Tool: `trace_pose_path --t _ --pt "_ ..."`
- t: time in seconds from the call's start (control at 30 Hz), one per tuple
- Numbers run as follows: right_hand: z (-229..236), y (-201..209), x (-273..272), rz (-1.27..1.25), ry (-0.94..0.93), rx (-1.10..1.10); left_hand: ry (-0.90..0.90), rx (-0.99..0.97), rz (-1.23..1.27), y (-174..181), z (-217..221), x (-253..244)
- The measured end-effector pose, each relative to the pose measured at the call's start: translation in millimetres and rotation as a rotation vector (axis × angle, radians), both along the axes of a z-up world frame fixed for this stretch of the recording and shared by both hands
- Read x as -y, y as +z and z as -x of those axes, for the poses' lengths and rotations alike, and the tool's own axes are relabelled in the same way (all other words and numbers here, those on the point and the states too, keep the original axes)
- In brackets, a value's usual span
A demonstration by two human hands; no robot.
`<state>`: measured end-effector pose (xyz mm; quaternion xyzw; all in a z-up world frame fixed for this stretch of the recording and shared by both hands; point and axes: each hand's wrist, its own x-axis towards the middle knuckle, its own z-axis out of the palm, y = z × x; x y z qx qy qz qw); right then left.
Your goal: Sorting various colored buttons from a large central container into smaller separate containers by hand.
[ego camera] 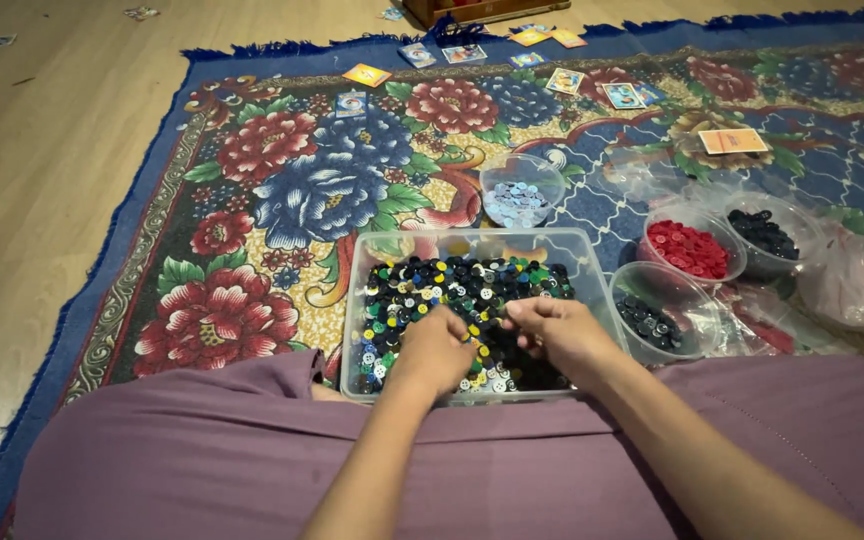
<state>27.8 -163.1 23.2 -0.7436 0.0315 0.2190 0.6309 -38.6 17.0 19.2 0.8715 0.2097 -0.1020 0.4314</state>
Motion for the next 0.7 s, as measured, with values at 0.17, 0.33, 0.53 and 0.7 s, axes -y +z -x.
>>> trace_pose_path --t 0.17,0.33,0.53,0.7 --pt "-20.9 -8.1 10.9 -0.312 -0.068 -0.187 0.159 0.123 0.348 -13.1 -26.7 -0.5" --pt "-29.8 -20.6 12.1 -0.405 -0.159 -0.239 0.404 0.102 0.830 7.7 -26.0 3.1" --pt "-24.0 -32.5 -9.5 0.737 0.229 0.303 -0.051 0.088 -0.148 18.2 -22.5 6.7" --pt "-7.0 -4.6 -17.7 0.697 0.239 0.340 -0.164 -0.050 -0.344 17.4 -33.0 12.7"
